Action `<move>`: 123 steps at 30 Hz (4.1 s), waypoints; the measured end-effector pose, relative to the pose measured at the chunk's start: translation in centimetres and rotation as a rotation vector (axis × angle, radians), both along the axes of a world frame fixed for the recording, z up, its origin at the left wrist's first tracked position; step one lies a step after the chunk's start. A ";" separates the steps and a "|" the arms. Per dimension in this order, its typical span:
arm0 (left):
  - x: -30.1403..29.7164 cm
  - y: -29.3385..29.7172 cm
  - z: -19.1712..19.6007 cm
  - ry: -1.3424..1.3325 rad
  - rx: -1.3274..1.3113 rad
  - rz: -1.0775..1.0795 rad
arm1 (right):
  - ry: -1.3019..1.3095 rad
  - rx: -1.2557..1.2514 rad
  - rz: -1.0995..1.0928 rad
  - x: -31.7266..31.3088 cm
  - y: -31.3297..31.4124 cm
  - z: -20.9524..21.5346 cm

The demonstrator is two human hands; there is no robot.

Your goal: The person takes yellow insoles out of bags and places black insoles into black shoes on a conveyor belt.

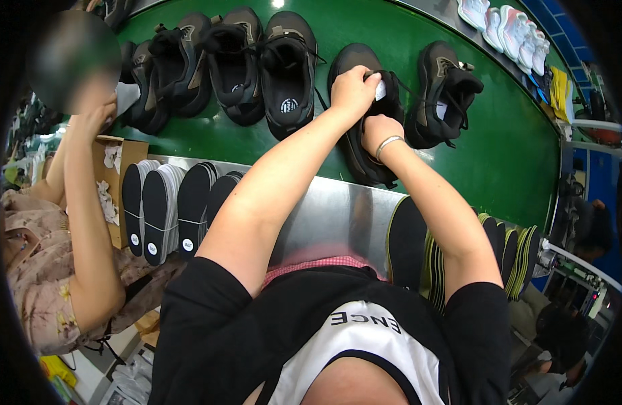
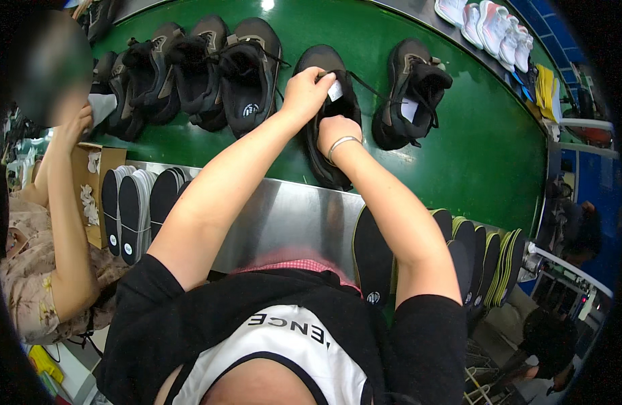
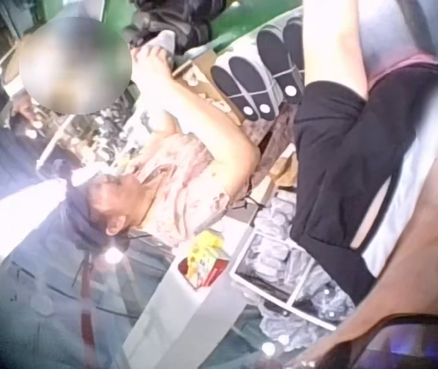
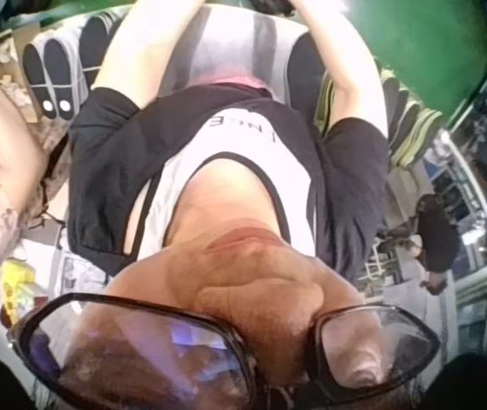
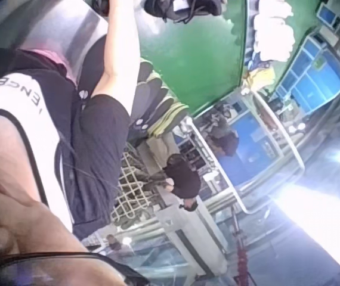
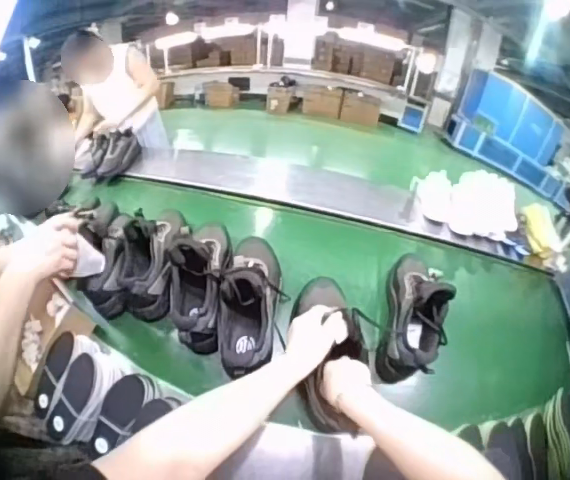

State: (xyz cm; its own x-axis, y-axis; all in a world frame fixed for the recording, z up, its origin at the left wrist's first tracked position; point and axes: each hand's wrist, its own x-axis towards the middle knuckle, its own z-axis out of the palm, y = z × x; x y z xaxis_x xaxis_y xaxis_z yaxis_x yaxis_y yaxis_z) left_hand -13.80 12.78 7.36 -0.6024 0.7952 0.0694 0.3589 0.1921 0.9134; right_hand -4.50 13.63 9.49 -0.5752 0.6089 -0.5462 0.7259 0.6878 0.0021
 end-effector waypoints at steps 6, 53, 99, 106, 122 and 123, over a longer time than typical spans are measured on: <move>-0.5 0.2 0.3 0.005 0.074 0.048 | -0.150 -0.411 0.084 -0.6 3.5 -0.6; 5.1 -25.7 -6.3 0.765 -0.220 -0.229 | -0.016 -0.248 0.078 1.2 -4.5 2.0; 5.2 -24.7 -6.1 0.770 -0.268 -0.258 | 0.063 -0.274 0.087 0.1 -4.1 0.4; 5.1 -25.3 -5.8 0.738 -0.256 -0.232 | 0.045 -0.284 0.072 -0.8 -4.5 0.0; 5.4 -25.0 -6.1 0.757 -0.244 -0.251 | 0.041 -0.300 0.062 -1.1 -4.2 -0.5; 5.5 -24.9 -6.1 0.762 -0.249 -0.257 | 0.040 -0.296 0.068 -1.1 -4.1 -0.6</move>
